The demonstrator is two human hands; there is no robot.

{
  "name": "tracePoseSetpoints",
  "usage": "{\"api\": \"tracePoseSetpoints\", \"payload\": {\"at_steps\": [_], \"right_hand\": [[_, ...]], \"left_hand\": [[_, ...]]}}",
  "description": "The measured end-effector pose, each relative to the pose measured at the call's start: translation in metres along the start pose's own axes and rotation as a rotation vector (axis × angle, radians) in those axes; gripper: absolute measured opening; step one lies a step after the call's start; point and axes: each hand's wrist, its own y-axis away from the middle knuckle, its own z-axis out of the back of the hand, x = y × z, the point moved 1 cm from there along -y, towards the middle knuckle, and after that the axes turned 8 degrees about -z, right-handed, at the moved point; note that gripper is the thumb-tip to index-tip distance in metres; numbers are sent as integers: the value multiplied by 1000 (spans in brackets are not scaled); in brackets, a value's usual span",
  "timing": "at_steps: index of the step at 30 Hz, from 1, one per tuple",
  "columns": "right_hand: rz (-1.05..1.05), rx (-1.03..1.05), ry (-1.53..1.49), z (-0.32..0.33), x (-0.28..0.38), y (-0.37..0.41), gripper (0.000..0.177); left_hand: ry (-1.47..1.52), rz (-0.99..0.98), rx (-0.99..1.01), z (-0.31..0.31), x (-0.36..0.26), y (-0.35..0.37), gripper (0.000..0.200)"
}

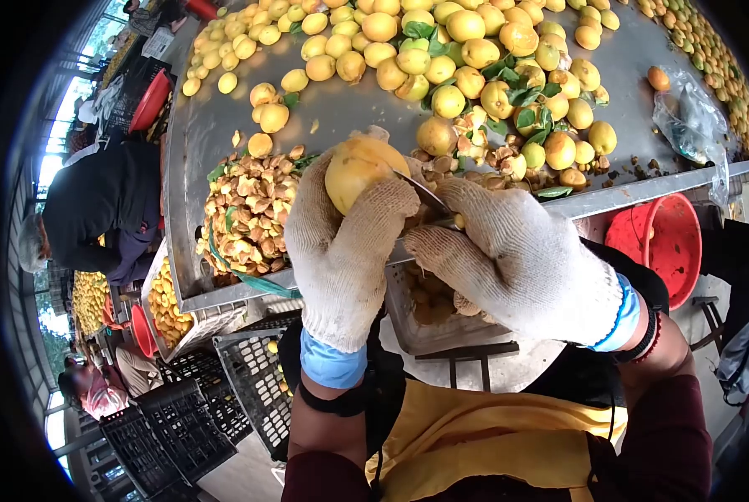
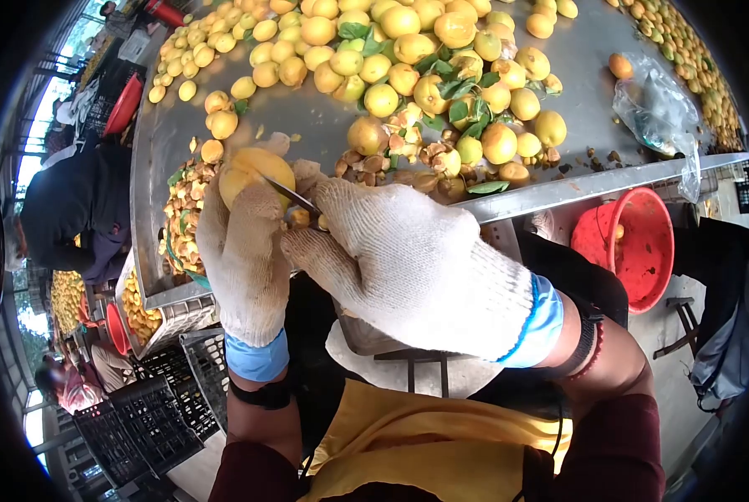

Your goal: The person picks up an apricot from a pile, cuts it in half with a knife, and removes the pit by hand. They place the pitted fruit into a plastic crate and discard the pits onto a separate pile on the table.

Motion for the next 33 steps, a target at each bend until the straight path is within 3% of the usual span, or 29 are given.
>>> {"api": "tracePoseSetpoints", "payload": {"at_steps": [3, 4, 6, 8, 10, 16, 17, 18, 20, 21, 22, 24, 26, 27, 28, 30, 33], "right_hand": [[42, -72, 135, -5, -2, -4, 41], [74, -148, 223, -8, -2, -4, 42], [38, -105, 207, -7, -1, -11, 43], [2, -73, 194, -4, 0, -11, 46], [-44, 11, 9, -2, -1, -3, 47], [109, -242, 260, -11, -16, -9, 41], [57, -219, 243, -10, -12, -12, 41], [1, -196, 226, -9, -9, -14, 40], [-66, -119, 245, -12, -9, -13, 43], [31, -192, 326, -19, -18, -9, 44], [133, -261, 406, -24, -20, -8, 46], [83, -237, 378, -24, -22, -9, 49], [305, -274, 410, -18, -13, -11, 52], [36, -222, 432, -13, -6, -10, 51], [37, -225, 433, -12, -6, -9, 51], [140, -230, 337, -12, -8, -7, 47], [68, -242, 370, -23, -5, -11, 47]], "left_hand": [[-54, 43, 50, -3, 2, 1, 39], [46, -25, 39, -11, 7, 4, 37], [143, -94, 29, -12, 10, 7, 35], [409, 78, 58, -4, 10, 3, 33], [291, 57, 163, 2, 8, 3, 37], [440, 180, 31, -14, 21, 11, 38], [283, 46, 120, -7, 26, 10, 35], [285, 45, 125, -6, 24, 8, 35], [503, 188, 159, -4, 23, 6, 47], [612, 258, 172, -3, 22, 6, 53], [614, 254, 166, -4, 23, 6, 53], [640, 338, 77, -6, 26, 9, 64], [548, 303, 93, -5, 22, 6, 64], [441, 198, 90, -4, 21, 3, 63], [334, 92, 86, -2, 19, 0, 62], [336, 136, 147, 16, 25, -6, 61], [466, 118, 176, 19, 27, -6, 56]]}}
